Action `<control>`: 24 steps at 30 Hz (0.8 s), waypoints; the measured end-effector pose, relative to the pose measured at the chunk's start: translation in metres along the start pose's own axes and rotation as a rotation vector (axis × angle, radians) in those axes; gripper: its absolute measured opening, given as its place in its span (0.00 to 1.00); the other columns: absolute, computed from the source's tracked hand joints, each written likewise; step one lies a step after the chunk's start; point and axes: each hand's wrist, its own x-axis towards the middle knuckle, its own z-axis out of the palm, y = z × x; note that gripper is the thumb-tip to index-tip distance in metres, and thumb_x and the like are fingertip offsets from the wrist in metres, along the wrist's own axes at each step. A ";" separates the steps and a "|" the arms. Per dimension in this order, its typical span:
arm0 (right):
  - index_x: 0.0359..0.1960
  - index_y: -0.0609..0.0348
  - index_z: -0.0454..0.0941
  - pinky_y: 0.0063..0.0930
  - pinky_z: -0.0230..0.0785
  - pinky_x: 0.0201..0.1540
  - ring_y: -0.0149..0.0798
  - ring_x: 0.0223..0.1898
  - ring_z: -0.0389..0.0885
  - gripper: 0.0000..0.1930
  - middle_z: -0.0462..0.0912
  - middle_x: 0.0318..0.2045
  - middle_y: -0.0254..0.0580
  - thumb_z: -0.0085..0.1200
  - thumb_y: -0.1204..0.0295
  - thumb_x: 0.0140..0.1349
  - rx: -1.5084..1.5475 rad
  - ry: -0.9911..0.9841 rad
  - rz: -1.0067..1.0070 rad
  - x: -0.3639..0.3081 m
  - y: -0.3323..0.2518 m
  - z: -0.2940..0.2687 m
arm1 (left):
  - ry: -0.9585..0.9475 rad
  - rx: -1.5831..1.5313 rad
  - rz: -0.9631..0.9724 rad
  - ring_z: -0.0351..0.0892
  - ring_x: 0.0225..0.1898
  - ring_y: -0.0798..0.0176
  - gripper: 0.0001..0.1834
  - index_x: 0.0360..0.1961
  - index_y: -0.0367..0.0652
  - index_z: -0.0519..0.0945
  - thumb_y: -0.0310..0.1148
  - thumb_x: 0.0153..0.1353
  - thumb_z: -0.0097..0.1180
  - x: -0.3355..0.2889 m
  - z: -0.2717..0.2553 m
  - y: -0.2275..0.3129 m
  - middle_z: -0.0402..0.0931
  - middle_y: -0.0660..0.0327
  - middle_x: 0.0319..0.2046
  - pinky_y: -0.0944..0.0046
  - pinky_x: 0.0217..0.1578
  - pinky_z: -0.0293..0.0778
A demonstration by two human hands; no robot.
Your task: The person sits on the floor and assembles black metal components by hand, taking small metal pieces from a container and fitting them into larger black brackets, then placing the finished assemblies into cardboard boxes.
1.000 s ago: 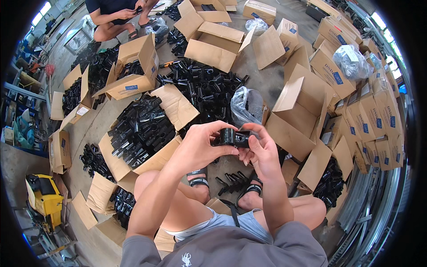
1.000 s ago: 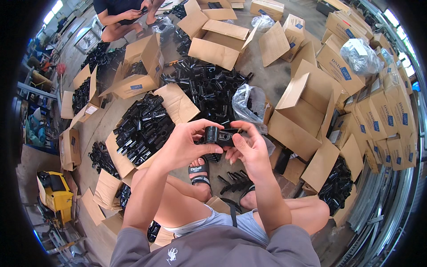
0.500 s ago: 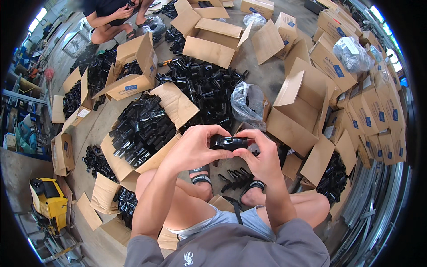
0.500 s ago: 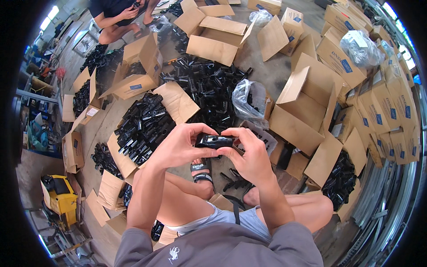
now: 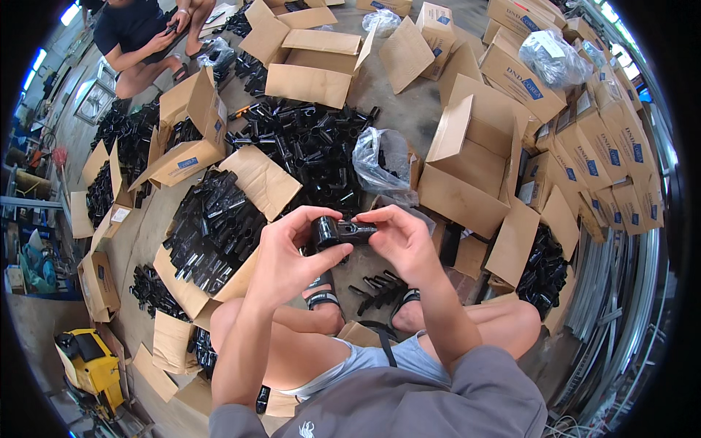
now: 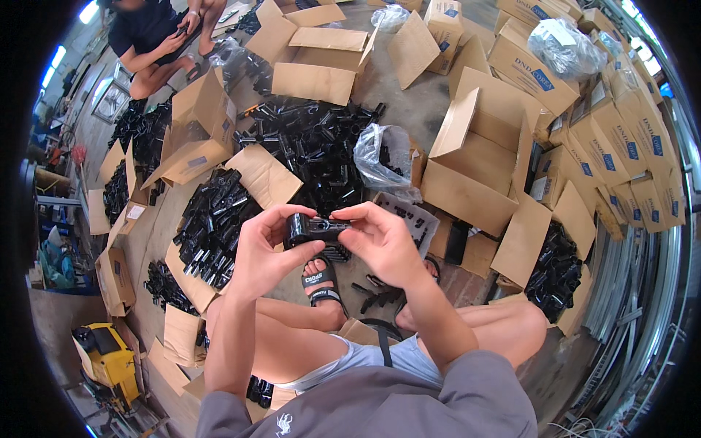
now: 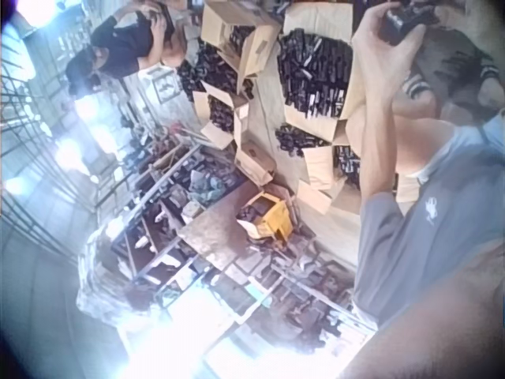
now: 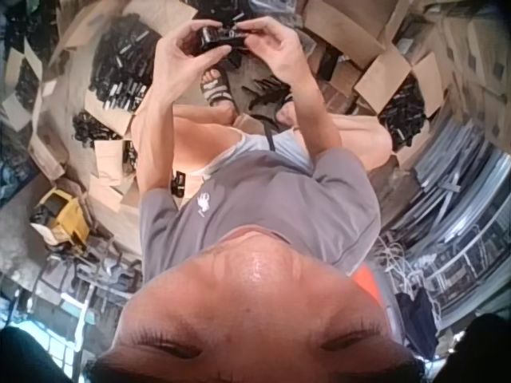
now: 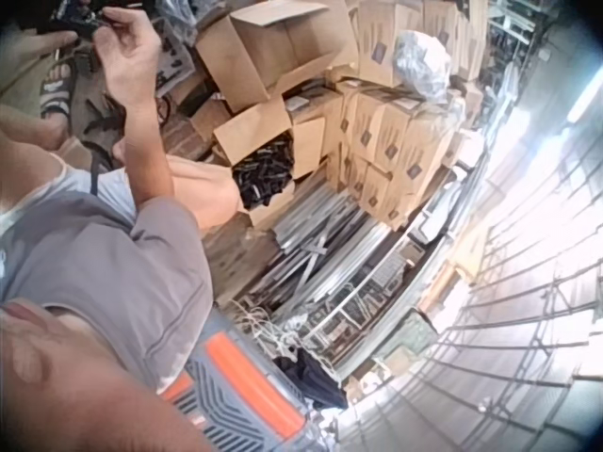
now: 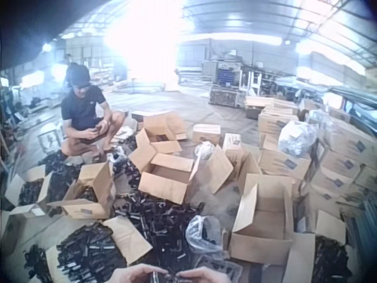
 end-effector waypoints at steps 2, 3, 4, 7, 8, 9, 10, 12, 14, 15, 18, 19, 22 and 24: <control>0.52 0.64 0.78 0.28 0.78 0.49 0.35 0.48 0.85 0.15 0.84 0.47 0.43 0.49 0.65 0.77 0.099 0.094 0.056 0.025 0.005 -0.020 | -0.008 0.046 0.006 0.81 0.36 0.76 0.21 0.49 0.37 0.83 0.22 0.53 0.72 0.002 -0.002 0.000 0.85 0.64 0.34 0.72 0.38 0.79; 0.51 0.63 0.79 0.29 0.79 0.44 0.36 0.43 0.86 0.16 0.85 0.44 0.43 0.48 0.62 0.77 0.081 0.238 0.059 0.048 0.023 -0.041 | -0.015 0.089 0.015 0.81 0.34 0.77 0.20 0.48 0.38 0.83 0.23 0.53 0.73 0.003 -0.003 0.001 0.85 0.64 0.32 0.72 0.36 0.79; 0.49 0.63 0.80 0.28 0.80 0.40 0.34 0.39 0.86 0.15 0.86 0.40 0.42 0.50 0.63 0.77 -0.008 0.406 0.144 0.077 0.039 -0.062 | 0.002 0.136 0.036 0.80 0.31 0.78 0.21 0.47 0.40 0.84 0.24 0.51 0.74 0.003 -0.003 0.004 0.85 0.64 0.28 0.71 0.33 0.78; 0.43 0.66 0.82 0.28 0.80 0.38 0.33 0.35 0.87 0.11 0.86 0.34 0.44 0.55 0.69 0.71 -0.538 0.581 0.224 0.151 0.127 -0.140 | -0.001 0.341 0.200 0.84 0.28 0.71 0.20 0.45 0.42 0.84 0.29 0.50 0.75 0.010 0.004 0.003 0.85 0.60 0.29 0.68 0.32 0.79; 0.41 0.66 0.84 0.37 0.82 0.43 0.44 0.38 0.89 0.09 0.88 0.39 0.53 0.55 0.74 0.67 -0.923 0.603 0.229 0.169 0.152 -0.166 | -0.007 0.351 0.265 0.86 0.29 0.63 0.20 0.45 0.44 0.85 0.31 0.50 0.75 0.013 0.009 0.005 0.85 0.57 0.30 0.65 0.32 0.80; 0.41 0.66 0.84 0.37 0.82 0.43 0.44 0.38 0.89 0.09 0.88 0.39 0.53 0.55 0.74 0.67 -0.910 0.591 0.215 0.185 0.164 -0.168 | -0.015 0.397 0.249 0.87 0.31 0.56 0.20 0.45 0.45 0.84 0.32 0.50 0.75 0.013 0.007 0.003 0.85 0.54 0.31 0.62 0.32 0.80; 0.42 0.66 0.85 0.44 0.80 0.49 0.52 0.44 0.88 0.11 0.87 0.42 0.57 0.52 0.75 0.66 -1.159 0.528 0.352 0.201 0.173 -0.165 | -0.028 0.402 0.180 0.87 0.33 0.60 0.21 0.46 0.44 0.84 0.31 0.49 0.75 0.012 0.006 0.004 0.86 0.56 0.33 0.63 0.35 0.80; 0.44 0.66 0.86 0.51 0.78 0.55 0.60 0.51 0.85 0.14 0.86 0.46 0.61 0.47 0.76 0.66 -1.425 0.462 0.534 0.223 0.194 -0.178 | -0.061 0.422 0.098 0.88 0.36 0.61 0.22 0.47 0.44 0.84 0.30 0.49 0.76 0.013 0.009 0.009 0.86 0.57 0.35 0.65 0.38 0.80; 0.46 0.66 0.86 0.51 0.77 0.55 0.59 0.53 0.85 0.16 0.85 0.48 0.62 0.45 0.74 0.68 -1.404 0.490 0.577 0.237 0.214 -0.189 | -0.071 0.461 0.124 0.88 0.37 0.55 0.22 0.47 0.44 0.84 0.31 0.50 0.75 0.018 0.010 0.011 0.86 0.55 0.36 0.64 0.38 0.80; 0.46 0.66 0.86 0.51 0.78 0.55 0.59 0.53 0.84 0.17 0.85 0.48 0.62 0.43 0.73 0.70 -1.371 0.516 0.583 0.243 0.221 -0.185 | -0.067 0.437 0.103 0.87 0.36 0.55 0.22 0.48 0.44 0.84 0.31 0.50 0.75 0.019 0.009 0.015 0.86 0.56 0.37 0.64 0.38 0.81; 0.45 0.65 0.86 0.52 0.79 0.53 0.60 0.52 0.85 0.17 0.85 0.48 0.62 0.42 0.73 0.71 -1.388 0.546 0.599 0.255 0.245 -0.198 | -0.090 0.418 0.138 0.88 0.35 0.59 0.21 0.48 0.45 0.85 0.33 0.51 0.75 0.027 0.007 0.018 0.87 0.58 0.38 0.65 0.36 0.81; 0.45 0.65 0.86 0.52 0.79 0.53 0.60 0.52 0.85 0.17 0.85 0.48 0.62 0.42 0.73 0.71 -1.391 0.544 0.603 0.258 0.250 -0.198 | -0.090 0.414 0.135 0.88 0.35 0.59 0.21 0.48 0.45 0.85 0.33 0.51 0.75 0.027 0.006 0.018 0.87 0.58 0.38 0.65 0.36 0.81; 0.43 0.64 0.86 0.52 0.79 0.53 0.60 0.51 0.85 0.15 0.85 0.47 0.61 0.44 0.73 0.71 -1.392 0.569 0.569 0.264 0.264 -0.193 | -0.076 0.416 0.100 0.86 0.35 0.53 0.20 0.49 0.48 0.83 0.34 0.54 0.71 0.027 0.001 0.015 0.86 0.57 0.36 0.59 0.35 0.81; 0.44 0.65 0.85 0.54 0.78 0.53 0.61 0.52 0.84 0.15 0.85 0.48 0.62 0.43 0.74 0.71 -1.358 0.575 0.570 0.267 0.266 -0.188 | -0.073 0.426 0.092 0.87 0.35 0.53 0.20 0.49 0.48 0.83 0.34 0.54 0.72 0.028 0.000 0.011 0.86 0.57 0.35 0.59 0.35 0.81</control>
